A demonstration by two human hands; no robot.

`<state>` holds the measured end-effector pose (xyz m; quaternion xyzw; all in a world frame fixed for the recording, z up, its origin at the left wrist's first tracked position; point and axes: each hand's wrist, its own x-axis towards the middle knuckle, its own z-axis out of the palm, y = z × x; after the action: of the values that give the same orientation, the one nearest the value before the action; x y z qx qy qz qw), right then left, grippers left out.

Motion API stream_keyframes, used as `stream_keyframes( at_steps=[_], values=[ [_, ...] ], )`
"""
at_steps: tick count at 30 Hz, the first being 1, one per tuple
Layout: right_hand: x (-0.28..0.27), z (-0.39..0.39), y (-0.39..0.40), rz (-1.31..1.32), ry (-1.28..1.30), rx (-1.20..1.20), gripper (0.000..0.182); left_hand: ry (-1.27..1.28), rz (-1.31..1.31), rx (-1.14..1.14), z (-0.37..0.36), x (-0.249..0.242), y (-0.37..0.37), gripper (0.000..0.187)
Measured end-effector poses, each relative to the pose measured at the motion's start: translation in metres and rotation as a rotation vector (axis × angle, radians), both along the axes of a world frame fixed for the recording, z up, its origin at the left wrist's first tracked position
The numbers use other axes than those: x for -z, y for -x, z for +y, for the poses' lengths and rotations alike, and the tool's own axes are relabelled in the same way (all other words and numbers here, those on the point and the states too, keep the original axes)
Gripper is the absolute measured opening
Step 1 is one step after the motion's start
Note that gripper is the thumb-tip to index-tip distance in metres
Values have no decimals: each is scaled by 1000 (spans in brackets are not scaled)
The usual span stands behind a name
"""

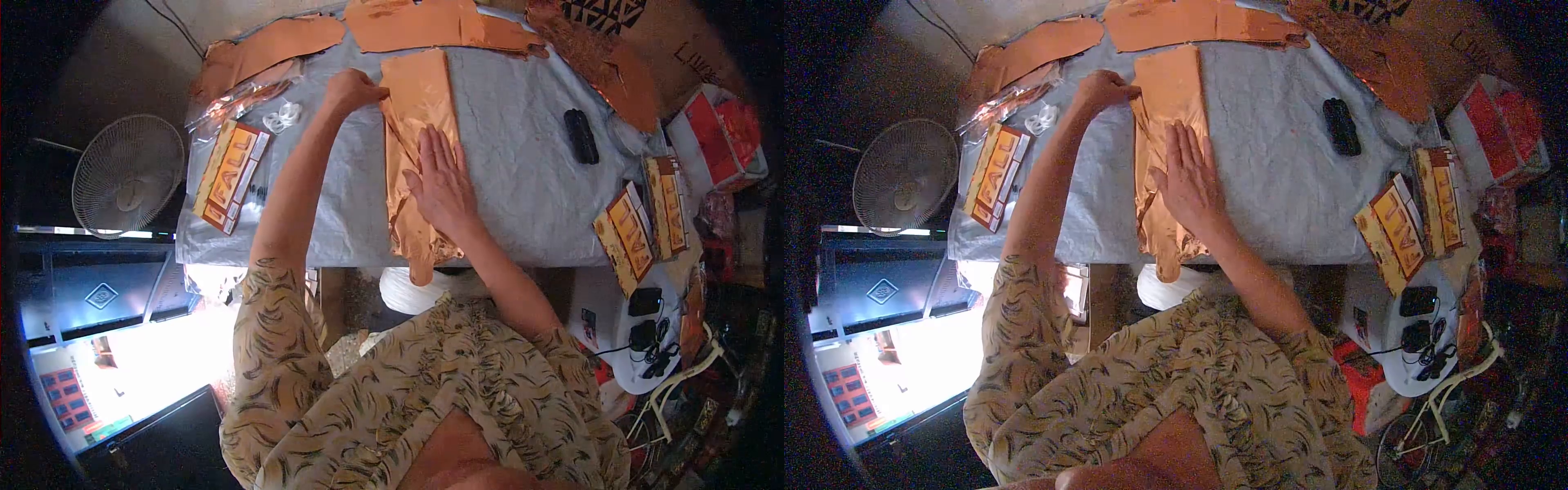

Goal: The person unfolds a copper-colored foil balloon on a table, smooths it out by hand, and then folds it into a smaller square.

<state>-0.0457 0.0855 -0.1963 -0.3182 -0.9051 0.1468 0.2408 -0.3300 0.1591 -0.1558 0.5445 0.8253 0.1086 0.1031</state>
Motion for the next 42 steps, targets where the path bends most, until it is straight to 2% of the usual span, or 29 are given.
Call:
stream_keyframes(
  at_steps=[2,3,5,6,8,9,12,14,17,20,24,26,27,29,33,35,38,42],
  values=[
    [2,0,0,2,-12,-2,76,-76,-255,-45,-3,3,2,43],
    [1,0,-1,1,-24,-3,75,-77,-254,-42,-3,7,6,43],
    [-1,0,-2,10,-14,-3,74,-163,-618,0,-3,15,14,37],
    [-2,0,-2,19,-4,-8,74,-163,-618,1,-6,9,14,37],
    [-3,-1,-2,16,-20,-8,73,-95,-859,29,-12,-3,14,28],
    [-4,-1,-2,11,-35,-9,72,-96,-859,28,-14,-5,14,28],
    [-7,-3,-3,8,-57,-35,72,-114,-779,266,-15,-2,13,27],
    [-5,-2,-2,10,-57,-39,71,-121,-1259,35,-7,8,10,27],
    [-7,-2,-2,23,-52,-35,71,-123,-1381,93,4,24,14,30],
    [-3,-1,-1,25,-45,-30,71,-141,-1422,141,6,28,9,34],
    [-1,-1,-2,-8,-51,-31,72,-162,-1444,104,1,10,-12,41],
    [-1,-1,-2,-8,-51,-27,71,-169,-1268,105,10,17,-9,51],
    [-1,-1,-2,-8,-53,-21,70,-169,-1268,105,11,12,-12,51],
    [-1,-1,-2,-11,-57,-19,70,-174,-912,36,12,2,-20,58],
    [-5,-3,-2,-27,-39,-9,70,-295,-809,-5,32,33,-5,49],
    [-5,-3,-2,-24,-34,-10,70,-441,-786,22,35,39,-3,45],
    [-3,-3,-1,-23,-33,-11,71,-433,-761,-26,27,21,-19,45],
    [-2,-2,-1,-26,-36,-21,71,-466,-644,26,27,32,-11,48]
  ],
)
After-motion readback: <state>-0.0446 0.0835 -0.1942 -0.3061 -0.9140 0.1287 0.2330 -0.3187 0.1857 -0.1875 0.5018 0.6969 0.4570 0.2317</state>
